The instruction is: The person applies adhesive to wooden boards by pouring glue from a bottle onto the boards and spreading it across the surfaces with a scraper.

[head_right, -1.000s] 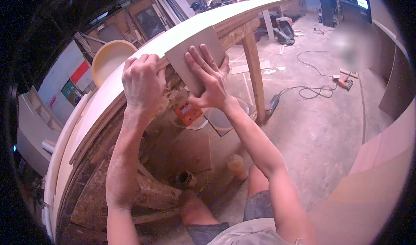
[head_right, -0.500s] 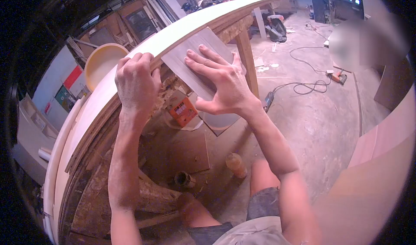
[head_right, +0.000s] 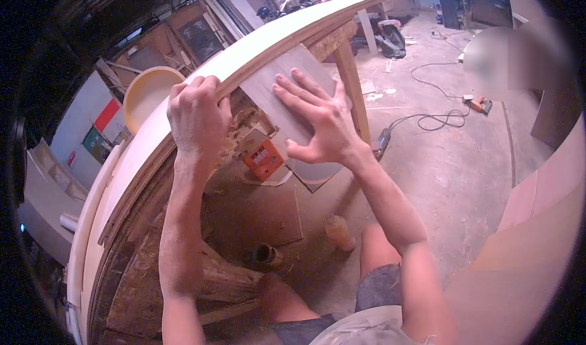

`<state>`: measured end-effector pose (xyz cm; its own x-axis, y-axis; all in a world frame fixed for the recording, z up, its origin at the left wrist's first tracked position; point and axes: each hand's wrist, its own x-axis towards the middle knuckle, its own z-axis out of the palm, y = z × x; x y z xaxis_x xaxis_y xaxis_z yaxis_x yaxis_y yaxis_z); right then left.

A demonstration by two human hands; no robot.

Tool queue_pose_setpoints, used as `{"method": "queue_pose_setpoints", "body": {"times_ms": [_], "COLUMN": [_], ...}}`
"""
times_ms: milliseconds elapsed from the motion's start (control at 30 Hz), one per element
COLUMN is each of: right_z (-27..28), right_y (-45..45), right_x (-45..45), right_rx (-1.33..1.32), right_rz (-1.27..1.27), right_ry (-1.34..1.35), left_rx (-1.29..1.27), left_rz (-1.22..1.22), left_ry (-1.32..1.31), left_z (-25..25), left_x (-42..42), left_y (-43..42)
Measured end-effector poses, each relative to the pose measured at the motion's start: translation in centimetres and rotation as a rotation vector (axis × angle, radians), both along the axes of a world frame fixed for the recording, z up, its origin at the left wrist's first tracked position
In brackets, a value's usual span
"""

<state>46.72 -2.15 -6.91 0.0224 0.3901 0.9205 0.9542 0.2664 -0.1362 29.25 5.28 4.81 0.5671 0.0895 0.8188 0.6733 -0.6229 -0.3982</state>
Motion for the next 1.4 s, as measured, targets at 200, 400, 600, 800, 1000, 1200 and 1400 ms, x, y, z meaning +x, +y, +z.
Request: {"method": "queue_pose_setpoints", "body": {"times_ms": [200,400,600,800,1000,1200,1400], "right_z": [1.8,0.6,1.1,0.5,1.8,0.7,1.3], "right_y": [-0.3,-1.6,2.1,-0.3,0.6,-1.3,-1.2], "right_x": [0.0,1.8,5.1,6.0,6.6,6.5,1.2], "right_rx": [-0.028,-0.087,0.068,-0.016,-0.026,-0.293,-0.016], "right_rz": [0.007,-0.031,-0.019,0.071,0.027,-0.04,-0.015], "right_ry": [0.003,-0.031,0.007,0.032,0.02,-0.012,-0.043], "left_rx": [0.005,-0.002,0.004,0.002,0.018,0.005,-0.135], "left_rz": [-0.005,0.007,0.035,0.044,0.02,0.02,-0.06], "left_ry": [-0.011,0.001,0.006,0.007,-0.015,-0.002,0.066], "left_z": [-0.1,0.0,0.0,0.0,-0.1,-0.1,1.0], "left_x": [0.1,0.2,0.3,0.3,0.3,0.1,-1.4], "left_y": [-0.2,-0.1,-0.3,-0.2,-0.1,-0.2,-1.6]}}
